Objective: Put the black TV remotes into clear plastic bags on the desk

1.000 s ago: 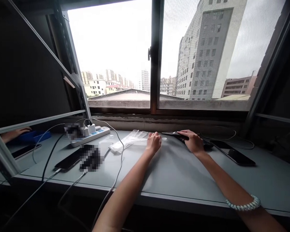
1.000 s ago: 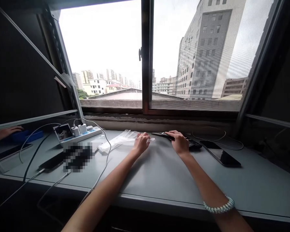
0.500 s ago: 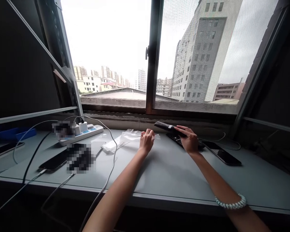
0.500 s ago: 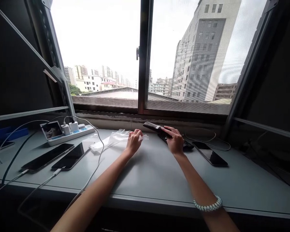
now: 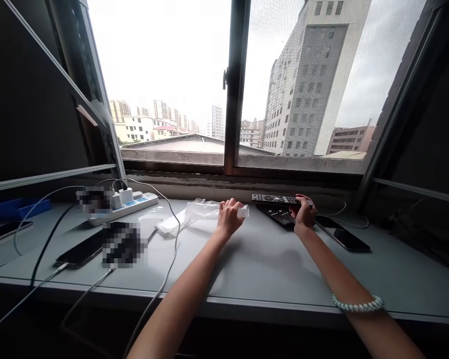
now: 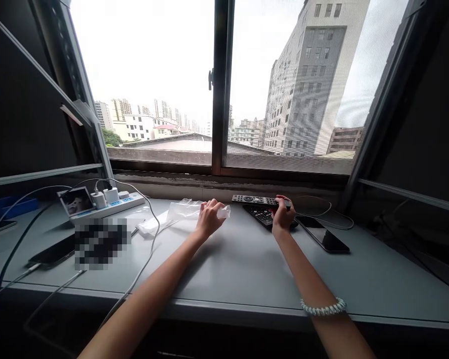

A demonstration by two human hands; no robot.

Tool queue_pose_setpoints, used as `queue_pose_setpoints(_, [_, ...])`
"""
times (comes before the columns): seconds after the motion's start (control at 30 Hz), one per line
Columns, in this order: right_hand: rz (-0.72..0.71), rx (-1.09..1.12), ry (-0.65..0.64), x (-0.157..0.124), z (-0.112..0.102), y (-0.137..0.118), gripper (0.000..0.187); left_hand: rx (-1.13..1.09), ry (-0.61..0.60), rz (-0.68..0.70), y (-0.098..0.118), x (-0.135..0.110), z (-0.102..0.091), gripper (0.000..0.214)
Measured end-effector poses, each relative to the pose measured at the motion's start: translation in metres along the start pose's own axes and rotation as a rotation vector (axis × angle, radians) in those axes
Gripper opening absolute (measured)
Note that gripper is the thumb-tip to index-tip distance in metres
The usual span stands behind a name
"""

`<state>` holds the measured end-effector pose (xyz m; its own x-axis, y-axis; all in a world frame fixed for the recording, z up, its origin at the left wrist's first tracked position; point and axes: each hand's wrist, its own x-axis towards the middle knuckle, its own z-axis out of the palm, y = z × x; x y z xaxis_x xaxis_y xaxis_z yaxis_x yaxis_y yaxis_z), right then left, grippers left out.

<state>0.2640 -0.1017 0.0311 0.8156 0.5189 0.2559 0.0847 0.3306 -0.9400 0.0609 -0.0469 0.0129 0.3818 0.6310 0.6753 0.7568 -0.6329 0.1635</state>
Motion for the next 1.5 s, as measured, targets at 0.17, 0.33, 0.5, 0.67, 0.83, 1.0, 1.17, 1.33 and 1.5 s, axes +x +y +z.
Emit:
queue_pose_setpoints(0.17, [0.071,0.057,-0.009,-0.001,-0.001,-0.001,0.033,-0.014,0.073,0.036,0.007,0.002,-0.006,0.015])
queue_pose_setpoints(0.33, [0.040,0.046,-0.023,-0.003,0.000,-0.003,0.030,-0.006,0.055,0.148,0.012,0.001,-0.011,0.014])
queue_pose_setpoints(0.5, [-0.029,0.048,-0.055,-0.003,0.000,-0.002,0.024,0.022,-0.029,0.163,0.013,0.000,-0.007,0.018])
queue_pose_setpoints(0.67, [-0.085,0.040,-0.077,-0.003,0.000,0.001,0.019,0.044,-0.065,0.175,0.019,-0.001,-0.007,0.013])
queue_pose_setpoints(0.83, [-0.124,0.028,-0.223,-0.010,0.002,-0.004,0.027,0.075,-0.134,0.151,0.028,-0.003,-0.009,0.014])
queue_pose_setpoints(1.0, [-0.099,0.031,-0.457,-0.022,0.003,-0.012,0.035,0.022,-0.217,-0.035,0.034,-0.002,-0.010,0.020])
queue_pose_setpoints(1.17, [-0.116,-0.026,-0.677,-0.028,0.005,-0.012,0.032,-0.008,-0.119,-0.054,0.037,-0.002,-0.010,0.015])
queue_pose_setpoints(1.33, [-0.089,-0.018,-0.796,-0.032,0.010,-0.006,0.037,-0.009,0.039,-0.023,0.041,-0.004,-0.007,0.015])
queue_pose_setpoints(1.5, [0.012,0.022,-0.871,-0.043,0.018,-0.002,0.046,0.003,0.068,0.004,0.045,-0.007,-0.004,0.016])
